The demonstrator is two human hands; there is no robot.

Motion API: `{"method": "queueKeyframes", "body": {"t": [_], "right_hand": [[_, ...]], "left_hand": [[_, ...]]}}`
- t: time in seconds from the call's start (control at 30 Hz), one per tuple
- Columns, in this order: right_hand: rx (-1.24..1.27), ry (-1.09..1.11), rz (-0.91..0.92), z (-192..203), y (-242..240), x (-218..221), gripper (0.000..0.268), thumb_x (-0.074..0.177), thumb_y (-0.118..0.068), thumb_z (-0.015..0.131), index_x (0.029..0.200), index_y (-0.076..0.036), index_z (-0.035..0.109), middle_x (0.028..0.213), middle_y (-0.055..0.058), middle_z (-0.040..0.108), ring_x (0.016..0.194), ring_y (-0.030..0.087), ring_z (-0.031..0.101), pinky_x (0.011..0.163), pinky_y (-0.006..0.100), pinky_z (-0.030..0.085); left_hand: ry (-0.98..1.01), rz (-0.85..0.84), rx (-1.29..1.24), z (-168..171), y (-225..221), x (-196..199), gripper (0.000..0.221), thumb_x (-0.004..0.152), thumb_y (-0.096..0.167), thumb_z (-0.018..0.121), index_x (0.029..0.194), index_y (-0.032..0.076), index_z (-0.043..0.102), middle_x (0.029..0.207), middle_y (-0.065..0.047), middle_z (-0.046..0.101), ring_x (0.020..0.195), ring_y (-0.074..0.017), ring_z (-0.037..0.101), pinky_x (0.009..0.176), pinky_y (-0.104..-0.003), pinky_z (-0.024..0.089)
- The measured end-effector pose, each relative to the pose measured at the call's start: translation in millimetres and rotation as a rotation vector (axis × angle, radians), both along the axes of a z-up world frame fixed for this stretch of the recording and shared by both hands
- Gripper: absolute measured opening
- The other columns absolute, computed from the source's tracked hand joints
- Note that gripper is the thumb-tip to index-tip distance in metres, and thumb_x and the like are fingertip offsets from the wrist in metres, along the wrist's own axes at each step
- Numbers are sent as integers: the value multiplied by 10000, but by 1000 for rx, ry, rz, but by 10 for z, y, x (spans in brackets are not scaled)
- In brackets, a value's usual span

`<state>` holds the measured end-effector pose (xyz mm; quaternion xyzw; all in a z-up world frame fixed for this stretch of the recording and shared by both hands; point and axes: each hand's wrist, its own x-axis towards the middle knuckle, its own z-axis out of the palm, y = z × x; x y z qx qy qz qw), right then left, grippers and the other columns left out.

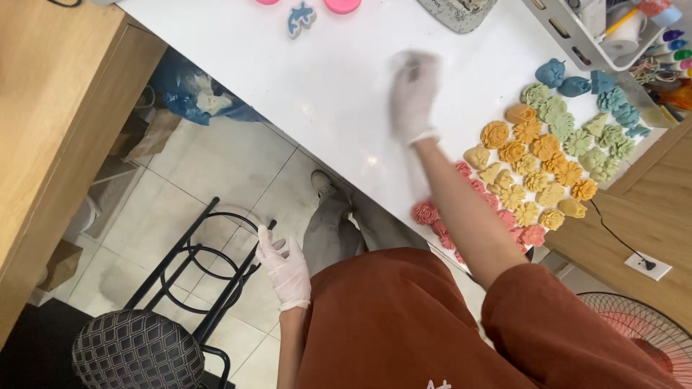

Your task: Unmold decorative wax shapes and organize a display of floral-themed wax melts.

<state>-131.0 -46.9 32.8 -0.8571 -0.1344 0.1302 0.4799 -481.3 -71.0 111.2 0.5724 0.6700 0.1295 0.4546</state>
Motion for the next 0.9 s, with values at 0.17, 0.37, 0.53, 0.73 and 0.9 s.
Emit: {"method": "queueKeyframes", "body": {"t": [0.17, 0.37, 0.53, 0.73, 0.9], "right_hand": [[87, -176, 1163, -28, -115, -1428, 90, 863, -133, 712, 909, -155, 787, 1025, 110, 713, 1121, 374, 636, 1078, 657, 354], [152, -9, -49, 30, -75, 87, 81, 1040, -57, 565, 995, -8, 612, 964, 130, 558, 879, 209, 511, 815, 375, 477], [53, -244, -34, -244, 307, 557, 179, 957, 46, 542, 1116, 12, 618, 1145, 118, 529, 1024, 242, 568, 943, 367, 498], [78, -111, 812, -116, 284, -999, 186, 951, -9, 513, 1053, -66, 658, 1128, 170, 629, 1102, 321, 594, 977, 426, 493], [49, 116, 691, 426, 139, -724, 152, 995, -101, 555, 1086, -113, 676, 1198, 127, 623, 1146, 255, 586, 1039, 392, 480]], "left_hand": [[13, -44, 48, 93, 54, 43, 695, 971, 134, 625, 1581, 65, 298, 1338, -166, 443, 1037, -208, 572, 894, -357, 519], [7, 6, 60, 129, 54, -170, 675, 995, 114, 583, 1599, 61, 285, 1412, -178, 429, 1116, -224, 562, 915, -368, 506], [-11, 17, 77, 31, -75, -293, 684, 973, 129, 607, 1580, 56, 302, 1376, -182, 452, 1120, -240, 564, 913, -368, 515], [8, 5, 10, 61, -53, -163, 671, 957, 125, 610, 1561, 63, 323, 1415, -150, 478, 1087, -236, 569, 867, -378, 512], [-31, 10, 43, 138, -41, -267, 669, 976, 130, 601, 1574, 50, 311, 1396, -168, 461, 1101, -245, 556, 904, -370, 516]]}}
